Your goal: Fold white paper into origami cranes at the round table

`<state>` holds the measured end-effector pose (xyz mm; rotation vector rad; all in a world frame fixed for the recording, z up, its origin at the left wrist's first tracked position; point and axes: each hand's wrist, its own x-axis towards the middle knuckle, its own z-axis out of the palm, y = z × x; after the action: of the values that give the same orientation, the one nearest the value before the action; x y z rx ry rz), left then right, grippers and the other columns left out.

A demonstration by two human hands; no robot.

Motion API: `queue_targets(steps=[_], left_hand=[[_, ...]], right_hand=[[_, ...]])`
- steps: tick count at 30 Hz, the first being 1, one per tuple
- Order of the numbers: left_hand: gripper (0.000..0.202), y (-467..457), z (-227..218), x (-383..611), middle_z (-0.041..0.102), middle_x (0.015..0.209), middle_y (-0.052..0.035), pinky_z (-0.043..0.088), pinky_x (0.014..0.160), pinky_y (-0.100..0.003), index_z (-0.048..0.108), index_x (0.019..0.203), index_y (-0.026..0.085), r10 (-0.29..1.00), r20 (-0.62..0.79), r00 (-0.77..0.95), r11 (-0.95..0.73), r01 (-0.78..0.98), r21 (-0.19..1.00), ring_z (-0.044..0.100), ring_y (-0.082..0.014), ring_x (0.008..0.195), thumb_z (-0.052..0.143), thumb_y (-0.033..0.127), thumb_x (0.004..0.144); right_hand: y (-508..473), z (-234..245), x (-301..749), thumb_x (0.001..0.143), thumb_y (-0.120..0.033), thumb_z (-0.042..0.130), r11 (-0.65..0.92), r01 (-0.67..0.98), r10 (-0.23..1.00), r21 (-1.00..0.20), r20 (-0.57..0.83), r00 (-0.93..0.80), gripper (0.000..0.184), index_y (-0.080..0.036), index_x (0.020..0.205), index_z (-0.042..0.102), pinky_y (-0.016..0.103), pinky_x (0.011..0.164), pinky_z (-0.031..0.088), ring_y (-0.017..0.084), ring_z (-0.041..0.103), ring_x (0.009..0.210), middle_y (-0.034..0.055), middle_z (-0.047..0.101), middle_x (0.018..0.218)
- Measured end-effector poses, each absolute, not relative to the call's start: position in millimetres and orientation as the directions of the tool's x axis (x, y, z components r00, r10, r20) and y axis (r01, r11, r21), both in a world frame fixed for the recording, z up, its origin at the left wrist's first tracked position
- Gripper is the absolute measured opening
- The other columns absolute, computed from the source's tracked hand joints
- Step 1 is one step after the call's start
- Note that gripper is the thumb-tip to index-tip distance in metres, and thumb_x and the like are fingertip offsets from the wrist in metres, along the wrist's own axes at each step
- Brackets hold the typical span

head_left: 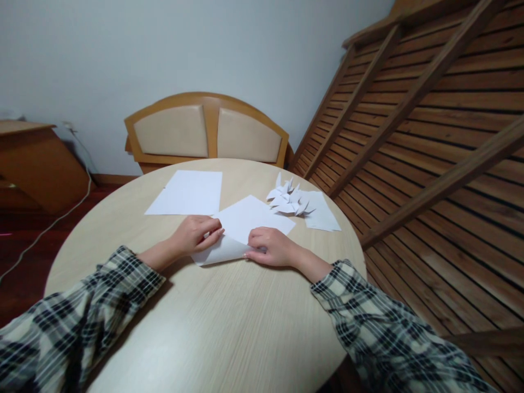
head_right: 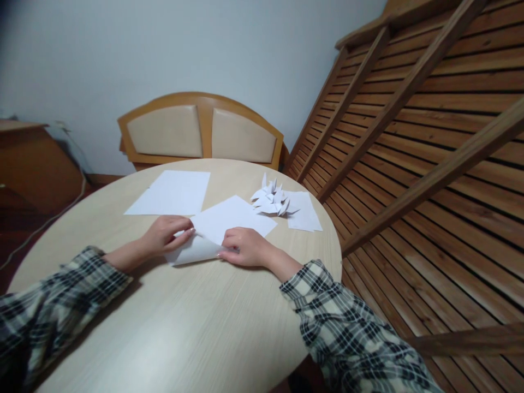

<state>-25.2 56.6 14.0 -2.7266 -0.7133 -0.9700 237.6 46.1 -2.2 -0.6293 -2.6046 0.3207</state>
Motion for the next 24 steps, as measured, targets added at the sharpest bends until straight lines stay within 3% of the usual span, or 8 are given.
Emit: queue_targets(steps=[5, 8, 11, 14, 21, 24], left_hand=[[0.034, 73, 8, -36, 0.061, 0.061, -0.0006, 0.041, 0.054, -0.025, 0.058, 0.073, 0.020, 0.569, 0.579, 0.584, -0.774, 0.619, 0.137, 0.054, -0.0119, 0.053, 0.039, 0.032, 0.097], [0.024, 85, 5, -45, 0.070, 0.080, -0.0046, 0.048, 0.064, -0.028, 0.064, 0.093, 0.020, 0.645, 0.507, 0.572, -0.718, 0.681, 0.145, 0.063, -0.0153, 0.069, 0.045, 0.033, 0.096], [0.026, 93, -1, -51, 0.072, 0.107, -0.0090, 0.052, 0.084, -0.036, 0.065, 0.112, 0.021, 0.612, 0.388, 0.689, -0.781, 0.604, 0.161, 0.066, -0.0205, 0.097, 0.048, 0.030, 0.094], [0.033, 96, -6, -51, 0.066, 0.127, -0.0089, 0.047, 0.100, -0.042, 0.062, 0.124, 0.024, 0.533, 0.331, 0.779, -0.846, 0.483, 0.228, 0.059, -0.0213, 0.119, 0.048, 0.023, 0.095], [0.032, 93, -8, -45, 0.069, 0.123, -0.0120, 0.049, 0.100, -0.045, 0.067, 0.119, 0.020, 0.509, 0.330, 0.795, -0.860, 0.451, 0.241, 0.062, -0.0228, 0.117, 0.049, 0.018, 0.093], [0.030, 93, -7, -46, 0.072, 0.118, -0.0094, 0.049, 0.099, -0.045, 0.068, 0.117, 0.023, 0.499, 0.337, 0.798, -0.865, 0.437, 0.247, 0.063, -0.0224, 0.115, 0.052, 0.019, 0.092]], right_hand=[[40, 3, 237, 0.092, -0.037, 0.056, 0.831, 0.396, 0.519, -0.390, 0.288, -0.805, 0.031, -0.018, 0.067, 0.055, 0.027, 0.066, 0.039, 0.014, 0.050, 0.070, 0.0012, 0.054, 0.072], [42, 4, 240, 0.092, -0.034, 0.055, 0.803, 0.406, 0.547, -0.436, 0.269, -0.793, 0.031, -0.018, 0.066, 0.051, 0.027, 0.065, 0.038, 0.013, 0.048, 0.068, 0.0006, 0.052, 0.072], [45, 3, 243, 0.092, -0.032, 0.053, 0.778, 0.407, 0.567, -0.479, 0.256, -0.783, 0.030, -0.019, 0.066, 0.048, 0.027, 0.064, 0.038, 0.013, 0.047, 0.067, 0.0002, 0.050, 0.071], [47, 3, 245, 0.091, -0.031, 0.052, 0.769, 0.398, 0.572, -0.500, 0.262, -0.777, 0.027, -0.019, 0.068, 0.049, 0.028, 0.065, 0.040, 0.014, 0.048, 0.068, 0.0005, 0.051, 0.072], [42, 3, 239, 0.088, -0.030, 0.058, 0.841, 0.321, 0.507, -0.435, 0.427, -0.749, 0.014, -0.018, 0.082, 0.062, 0.031, 0.074, 0.044, 0.017, 0.056, 0.079, 0.0047, 0.063, 0.082], [40, 4, 238, 0.090, -0.032, 0.058, 0.858, 0.321, 0.489, -0.401, 0.442, -0.752, 0.016, -0.019, 0.082, 0.064, 0.031, 0.075, 0.044, 0.017, 0.057, 0.080, 0.0045, 0.064, 0.082]])
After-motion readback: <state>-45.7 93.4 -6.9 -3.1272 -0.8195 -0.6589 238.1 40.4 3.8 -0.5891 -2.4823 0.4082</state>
